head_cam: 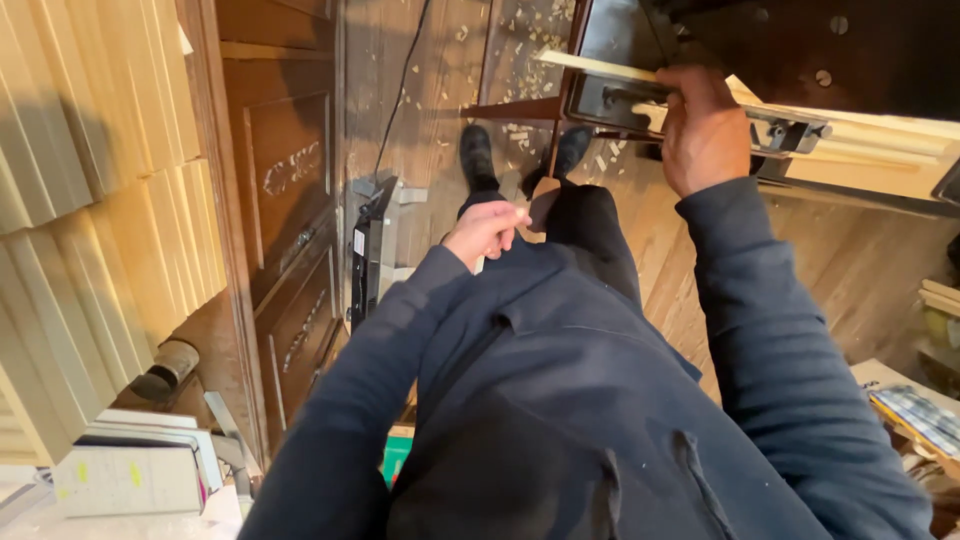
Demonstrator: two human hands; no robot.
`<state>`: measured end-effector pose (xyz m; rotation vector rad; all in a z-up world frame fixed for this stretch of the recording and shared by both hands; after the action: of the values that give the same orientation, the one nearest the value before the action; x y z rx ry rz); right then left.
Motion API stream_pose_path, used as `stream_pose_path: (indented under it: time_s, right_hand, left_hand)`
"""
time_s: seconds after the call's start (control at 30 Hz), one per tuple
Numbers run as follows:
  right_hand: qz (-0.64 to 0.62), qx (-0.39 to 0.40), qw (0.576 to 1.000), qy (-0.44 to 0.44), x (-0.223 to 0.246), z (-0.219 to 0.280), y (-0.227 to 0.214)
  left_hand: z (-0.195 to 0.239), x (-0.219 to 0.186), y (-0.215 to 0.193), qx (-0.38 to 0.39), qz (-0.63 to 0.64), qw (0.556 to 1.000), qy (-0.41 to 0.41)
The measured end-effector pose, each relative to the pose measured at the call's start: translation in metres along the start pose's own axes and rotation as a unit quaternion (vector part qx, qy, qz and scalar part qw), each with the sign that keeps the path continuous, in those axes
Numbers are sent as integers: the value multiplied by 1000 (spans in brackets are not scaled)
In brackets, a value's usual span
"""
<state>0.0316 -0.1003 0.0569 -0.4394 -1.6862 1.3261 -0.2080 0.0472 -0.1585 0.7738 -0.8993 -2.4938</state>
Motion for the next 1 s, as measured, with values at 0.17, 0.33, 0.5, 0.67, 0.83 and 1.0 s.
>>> stream_pose_path:
  time_s: [0.17,0.33,0.5,0.67,0.83,1.0]
  right_hand:
    - [-10,6,1000,-2,-2,-4,2]
    - [0,6,1000,-6,-1,-5,0]
    - [3,11,1000,-11,-2,-1,2]
    - [-2,10,1000,-3,-1,-7,1]
    - [-8,14,1000,5,-2,-8,2]
    - [-14,20,999,21,-9,-6,8]
  left_hand:
    - [27,-16,8,-70,109,989,66]
    - [-1,-78,8,-102,122,966,202]
    - [-32,-161,16,-99,156,909,374]
    - [-95,-164,7,38,207,892,401]
    - [-101,-162,13,62,245,873,417]
    - [-114,-159,-1,63,274,862,422]
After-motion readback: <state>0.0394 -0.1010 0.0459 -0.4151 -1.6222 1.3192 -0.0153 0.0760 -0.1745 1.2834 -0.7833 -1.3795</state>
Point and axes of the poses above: each hand's wrist, its own z-axis away from the middle knuckle, its own y-axis out of the palm, x = y × z, the point moved 5 cm from there along -z, towards the middle knuckle, and after that the axes turned 4 degrees about z, right-handed, at the moved point
